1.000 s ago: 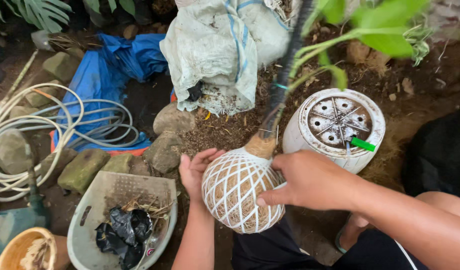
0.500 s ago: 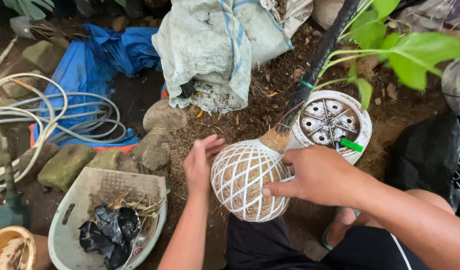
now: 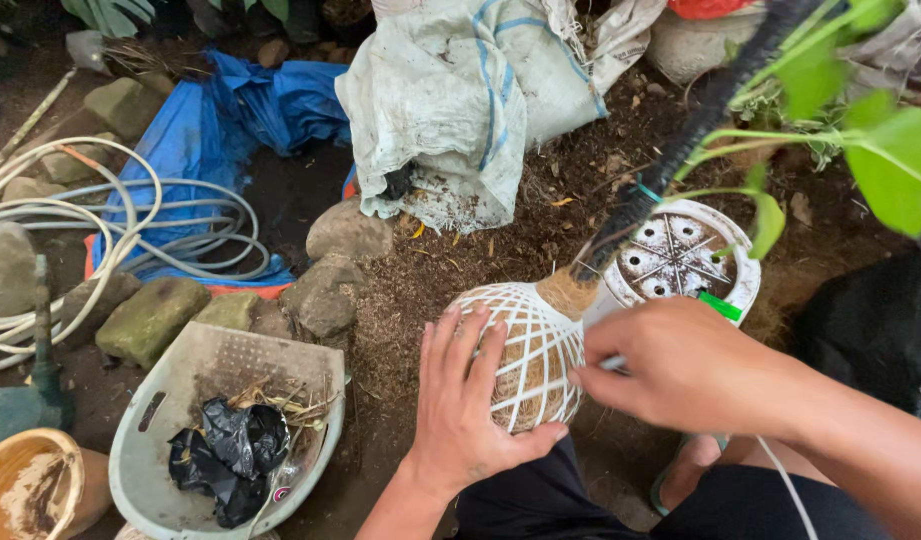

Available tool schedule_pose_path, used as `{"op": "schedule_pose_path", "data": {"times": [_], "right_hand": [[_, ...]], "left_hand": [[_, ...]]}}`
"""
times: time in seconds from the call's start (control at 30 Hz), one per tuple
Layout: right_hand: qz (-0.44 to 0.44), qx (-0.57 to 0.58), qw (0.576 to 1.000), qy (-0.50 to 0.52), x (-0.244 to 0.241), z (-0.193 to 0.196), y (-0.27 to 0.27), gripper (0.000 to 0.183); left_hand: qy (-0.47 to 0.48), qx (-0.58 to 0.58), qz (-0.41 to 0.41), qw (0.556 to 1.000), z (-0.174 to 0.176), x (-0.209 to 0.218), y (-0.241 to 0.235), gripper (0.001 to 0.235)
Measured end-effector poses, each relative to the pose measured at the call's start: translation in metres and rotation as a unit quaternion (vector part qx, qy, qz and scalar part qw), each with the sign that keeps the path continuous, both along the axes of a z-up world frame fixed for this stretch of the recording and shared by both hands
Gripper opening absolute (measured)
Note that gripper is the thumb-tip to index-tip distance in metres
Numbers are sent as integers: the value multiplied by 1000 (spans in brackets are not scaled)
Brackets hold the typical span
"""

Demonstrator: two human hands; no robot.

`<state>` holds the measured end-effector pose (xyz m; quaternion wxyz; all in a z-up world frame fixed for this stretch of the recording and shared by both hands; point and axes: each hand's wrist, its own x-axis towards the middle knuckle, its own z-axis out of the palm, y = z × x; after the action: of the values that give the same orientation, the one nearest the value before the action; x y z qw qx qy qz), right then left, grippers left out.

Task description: The person wraps a white plastic net around a plant's root ball using a lighter to melt and secure the netting. They adjust the netting and the plant, then use the lighter to fuse the netting ends together.

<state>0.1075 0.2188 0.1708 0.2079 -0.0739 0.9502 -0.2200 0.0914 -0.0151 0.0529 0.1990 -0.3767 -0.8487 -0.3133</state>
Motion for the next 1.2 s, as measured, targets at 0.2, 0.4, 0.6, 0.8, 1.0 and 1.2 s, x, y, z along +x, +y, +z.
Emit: {"op": "schedule_pose_path", "data": {"times": [0.2, 0.4, 0.6, 0.8, 1.0, 1.2], "right_hand": [[64, -208, 976, 9, 35, -9, 9, 26], [-60, -221, 970, -75, 22, -19, 17, 21], [-47, -208, 977, 32, -8, -47, 24, 20], [-81, -238, 968, -21, -26, -79, 18, 20], [-85, -318, 943, -58, -41, -100, 27, 19], [-80, -311, 945, -55, -51, -109, 40, 20]], "left_hand": [[1, 18, -19, 1000, 0, -7, 0, 104], [-10, 25, -29, 999, 5, -12, -3, 103], [-13, 48, -43, 998, 2, -14, -7, 98], [-43, 46, -51, 997, -8, -17, -15, 104], [-388, 222, -210, 870, 2, -46, -44, 96], [-403, 240, -246, 848, 8, -61, -44, 91]]}}
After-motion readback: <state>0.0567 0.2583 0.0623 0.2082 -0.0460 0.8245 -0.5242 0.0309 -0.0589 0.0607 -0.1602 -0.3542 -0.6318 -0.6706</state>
